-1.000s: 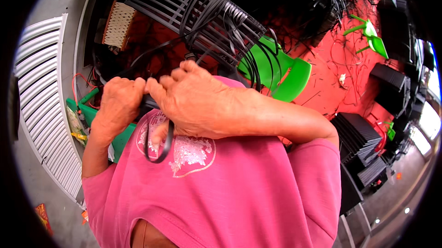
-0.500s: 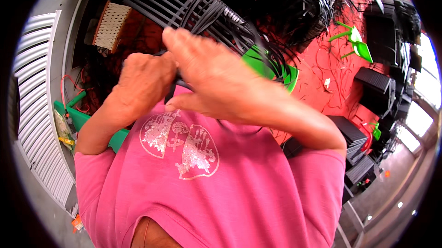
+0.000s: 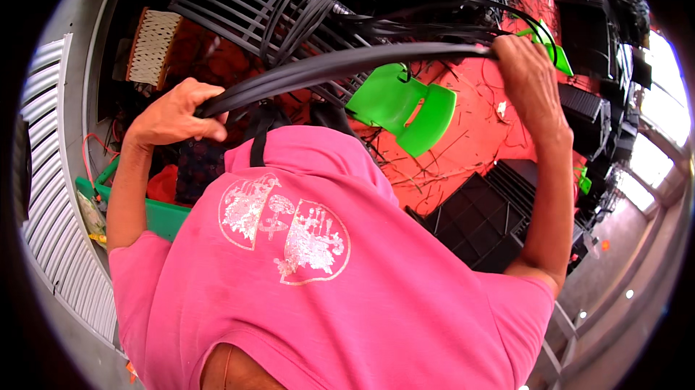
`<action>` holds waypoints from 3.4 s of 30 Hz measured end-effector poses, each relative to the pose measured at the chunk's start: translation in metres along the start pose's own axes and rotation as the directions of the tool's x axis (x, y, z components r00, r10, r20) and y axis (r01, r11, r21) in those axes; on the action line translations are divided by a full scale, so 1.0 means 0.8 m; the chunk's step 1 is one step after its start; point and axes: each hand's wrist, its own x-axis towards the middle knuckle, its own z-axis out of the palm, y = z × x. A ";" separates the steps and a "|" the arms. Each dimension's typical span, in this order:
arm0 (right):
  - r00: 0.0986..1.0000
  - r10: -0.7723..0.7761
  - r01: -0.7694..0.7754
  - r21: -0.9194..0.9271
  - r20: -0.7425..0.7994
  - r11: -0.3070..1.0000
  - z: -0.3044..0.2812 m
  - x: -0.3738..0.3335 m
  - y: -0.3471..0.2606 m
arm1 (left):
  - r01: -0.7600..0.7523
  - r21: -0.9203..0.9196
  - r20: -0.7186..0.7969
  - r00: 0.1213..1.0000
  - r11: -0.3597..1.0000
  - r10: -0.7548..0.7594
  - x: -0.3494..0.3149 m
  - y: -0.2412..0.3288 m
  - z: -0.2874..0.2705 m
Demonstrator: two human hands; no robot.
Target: The person weaves black synthetic strips through the frame of a furniture piece by hand.
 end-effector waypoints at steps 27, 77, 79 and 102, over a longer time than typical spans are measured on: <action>0.769 -0.397 -0.419 0.864 0.501 0.279 0.071 0.009 -0.160 | -0.397 0.030 0.279 0.885 0.917 0.374 0.126 -0.020 0.100; 0.920 0.346 0.006 0.890 -0.183 0.456 0.299 0.092 -0.247 | -0.213 -0.030 -0.979 0.203 0.977 0.015 0.128 -0.135 0.027; 0.933 0.355 -0.157 0.828 -0.054 0.538 0.288 0.100 -0.240 | -0.448 -0.142 -0.982 0.177 0.883 -0.068 0.147 -0.139 0.037; 0.749 0.661 -0.460 0.686 -0.042 0.564 0.299 0.113 -0.130 | -0.339 -0.827 -0.554 0.624 0.448 -0.551 0.383 -0.053 0.110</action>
